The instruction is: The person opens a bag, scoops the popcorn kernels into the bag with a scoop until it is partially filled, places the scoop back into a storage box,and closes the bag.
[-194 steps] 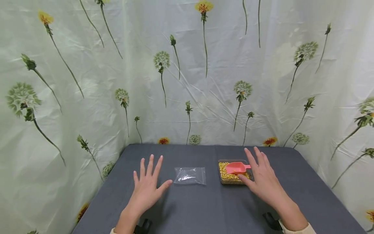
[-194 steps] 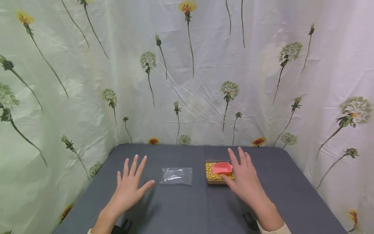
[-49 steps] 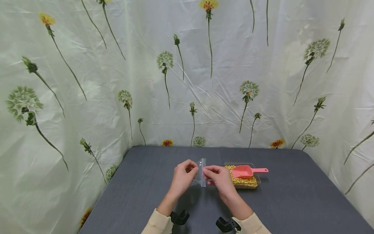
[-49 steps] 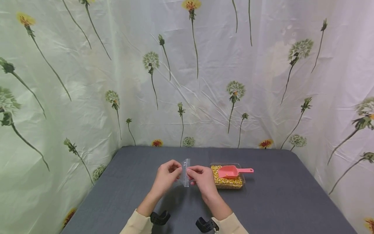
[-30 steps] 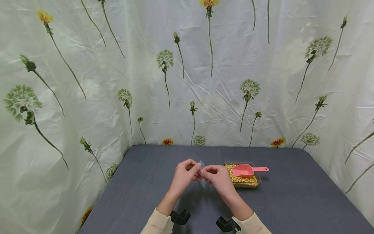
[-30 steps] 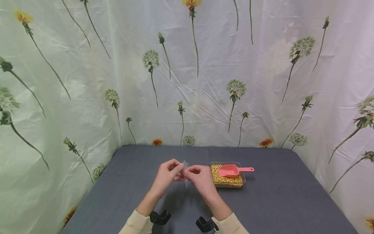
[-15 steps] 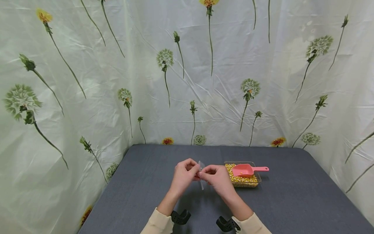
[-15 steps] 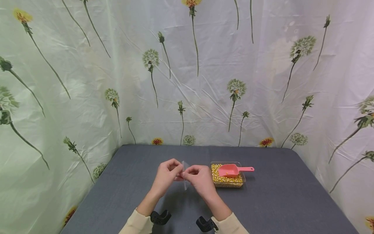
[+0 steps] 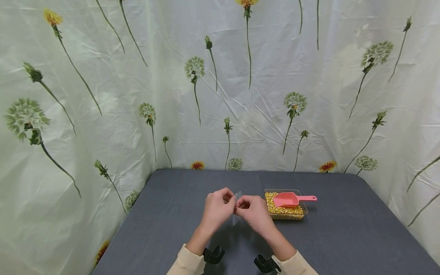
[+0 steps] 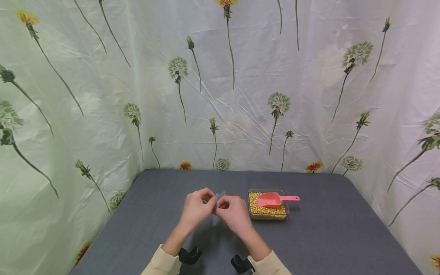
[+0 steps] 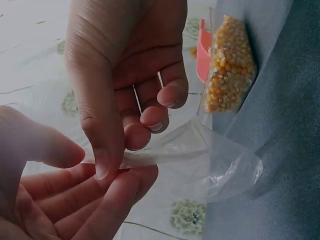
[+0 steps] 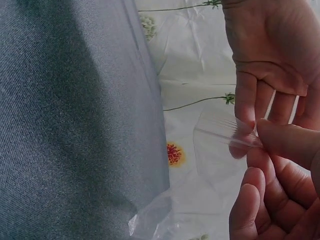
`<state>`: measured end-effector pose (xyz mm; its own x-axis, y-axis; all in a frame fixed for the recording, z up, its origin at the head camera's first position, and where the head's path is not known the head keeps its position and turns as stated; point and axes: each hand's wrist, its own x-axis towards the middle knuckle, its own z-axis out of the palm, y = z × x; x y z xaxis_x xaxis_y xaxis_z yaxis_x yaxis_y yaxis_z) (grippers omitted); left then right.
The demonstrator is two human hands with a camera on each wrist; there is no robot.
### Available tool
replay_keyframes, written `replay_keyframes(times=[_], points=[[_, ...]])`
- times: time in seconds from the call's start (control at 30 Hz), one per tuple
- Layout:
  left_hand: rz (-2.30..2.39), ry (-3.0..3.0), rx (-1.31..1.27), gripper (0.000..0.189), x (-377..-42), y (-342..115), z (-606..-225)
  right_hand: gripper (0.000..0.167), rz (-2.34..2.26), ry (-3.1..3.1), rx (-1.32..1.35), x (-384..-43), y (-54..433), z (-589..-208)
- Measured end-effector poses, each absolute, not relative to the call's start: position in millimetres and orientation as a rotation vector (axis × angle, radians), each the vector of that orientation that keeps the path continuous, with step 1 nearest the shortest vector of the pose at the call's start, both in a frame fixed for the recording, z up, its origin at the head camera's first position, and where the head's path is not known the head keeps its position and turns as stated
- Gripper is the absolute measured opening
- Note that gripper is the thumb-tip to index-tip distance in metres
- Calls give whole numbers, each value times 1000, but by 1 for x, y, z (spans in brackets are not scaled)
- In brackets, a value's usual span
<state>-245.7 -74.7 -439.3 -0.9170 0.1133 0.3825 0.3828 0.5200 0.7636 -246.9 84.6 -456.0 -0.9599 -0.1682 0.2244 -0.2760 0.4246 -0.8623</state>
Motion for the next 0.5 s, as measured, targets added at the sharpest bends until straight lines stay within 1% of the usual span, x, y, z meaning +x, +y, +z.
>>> replay_keyframes(times=[0.1,0.2,0.37,0.5], points=[[-1344,-2469,-471,13,-246,-76,-439,15,1550,-2571,408,-247,84,-456],[-1476,-2444,-498,12,-250,-81,-442,14,1551,-2581,420,-248,84,-456],[-1793,-2401,-464,12,-257,-89,-446,13,1570,-2589,458,-247,85,-455],[-1877,-2393,-432,13,-258,-91,-446,13,1594,-2573,476,-246,86,-454]])
